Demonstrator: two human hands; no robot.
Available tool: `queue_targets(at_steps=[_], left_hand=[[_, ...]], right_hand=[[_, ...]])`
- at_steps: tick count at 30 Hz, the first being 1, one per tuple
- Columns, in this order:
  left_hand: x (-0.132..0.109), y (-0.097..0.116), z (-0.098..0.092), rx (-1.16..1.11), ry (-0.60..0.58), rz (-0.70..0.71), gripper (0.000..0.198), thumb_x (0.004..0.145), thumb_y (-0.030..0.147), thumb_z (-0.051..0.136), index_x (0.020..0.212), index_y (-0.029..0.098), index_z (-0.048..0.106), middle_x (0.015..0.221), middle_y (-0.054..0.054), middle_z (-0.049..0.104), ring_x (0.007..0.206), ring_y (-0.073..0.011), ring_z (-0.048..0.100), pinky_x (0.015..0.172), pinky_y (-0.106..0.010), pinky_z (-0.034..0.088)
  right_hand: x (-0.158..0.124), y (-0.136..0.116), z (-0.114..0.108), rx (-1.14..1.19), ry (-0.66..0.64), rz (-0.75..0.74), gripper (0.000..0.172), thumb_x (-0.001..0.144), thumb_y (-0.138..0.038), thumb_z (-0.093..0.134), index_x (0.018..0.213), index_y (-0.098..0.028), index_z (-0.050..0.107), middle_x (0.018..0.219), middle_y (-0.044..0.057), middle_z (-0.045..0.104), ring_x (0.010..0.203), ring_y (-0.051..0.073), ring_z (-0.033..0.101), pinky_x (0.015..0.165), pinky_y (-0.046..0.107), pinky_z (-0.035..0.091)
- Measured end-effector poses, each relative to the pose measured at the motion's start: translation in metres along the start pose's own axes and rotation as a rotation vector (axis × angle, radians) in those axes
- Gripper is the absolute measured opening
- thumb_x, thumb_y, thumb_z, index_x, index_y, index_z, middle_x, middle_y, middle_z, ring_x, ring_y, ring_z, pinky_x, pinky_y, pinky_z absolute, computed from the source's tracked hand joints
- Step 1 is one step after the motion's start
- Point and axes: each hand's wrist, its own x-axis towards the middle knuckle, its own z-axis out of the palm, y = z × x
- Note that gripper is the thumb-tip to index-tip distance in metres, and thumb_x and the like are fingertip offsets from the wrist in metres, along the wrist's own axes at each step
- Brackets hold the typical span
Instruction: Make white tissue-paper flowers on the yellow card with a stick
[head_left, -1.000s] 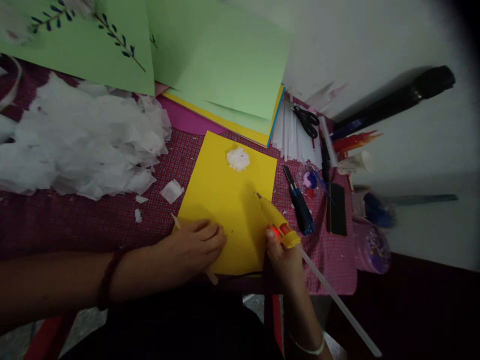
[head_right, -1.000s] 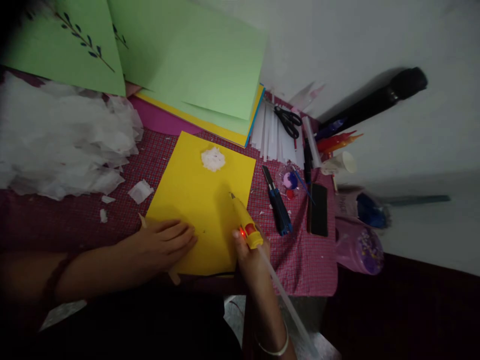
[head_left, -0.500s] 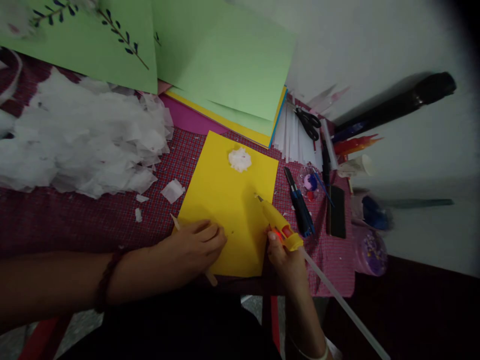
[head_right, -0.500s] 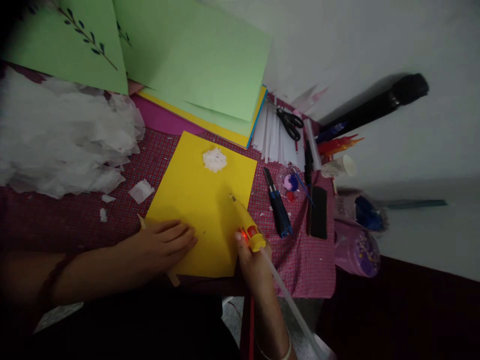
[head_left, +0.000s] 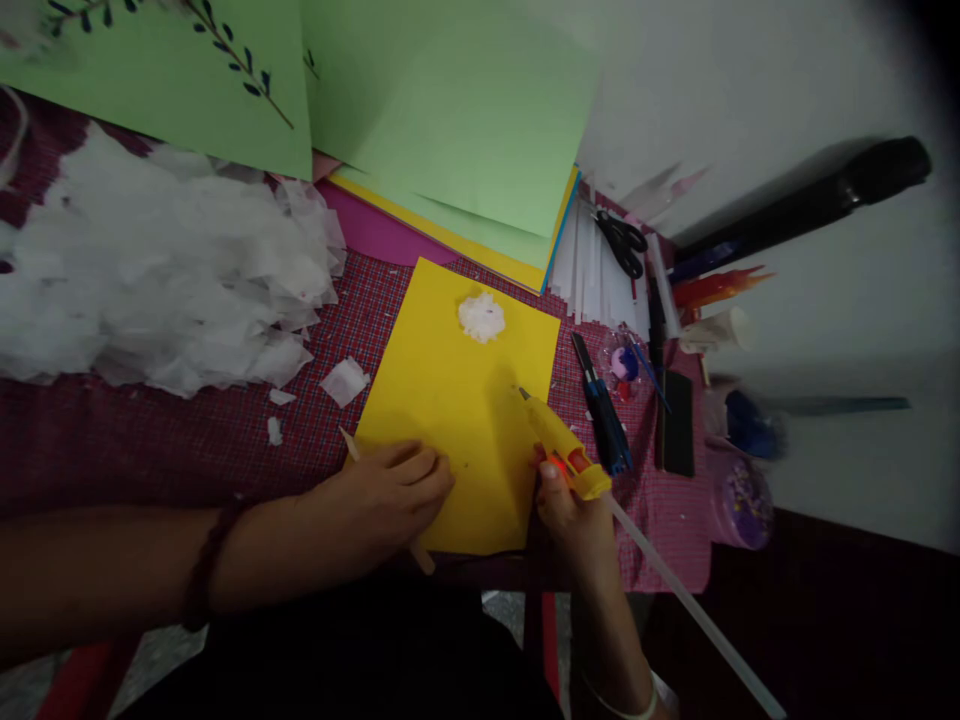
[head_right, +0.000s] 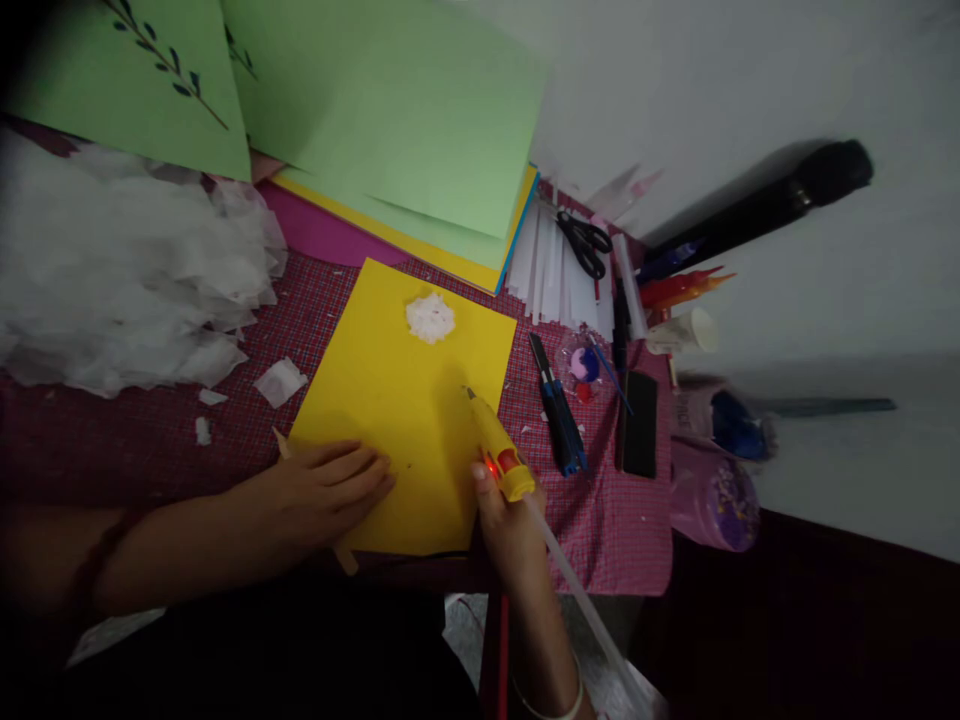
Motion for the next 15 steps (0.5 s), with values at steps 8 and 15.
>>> queue_targets(at_steps=[8,15], left_hand=[[-0.001,0.002,-0.011,0.009,0.035,0.002,0.031,0.088,0.023,0.052,0.114,0.009,0.062,0.125,-0.015,0.061,0.115,-0.0247,0.055,0.103,-0.038,0.038],[-0.003,0.001,-0.015,-0.046,0.012,-0.016,0.024,0.088,0.021,0.051,0.105,0.011,0.065,0.126,-0.016,0.061,0.116,-0.0233,0.057,0.099,-0.035,0.041]], right_hand=[[0.002,0.021,0.001,-0.082,-0.012,-0.065,0.031,0.078,-0.051,0.057,0.078,-0.021,0.061,0.068,0.005,0.065,0.063,0.019,0.061,0.055,0.03,0.05],[-0.004,-0.006,-0.006,0.053,-0.029,0.014,0.037,0.077,-0.051,0.057,0.094,-0.018,0.065,0.068,0.006,0.064,0.054,0.018,0.057,0.046,0.03,0.046]])
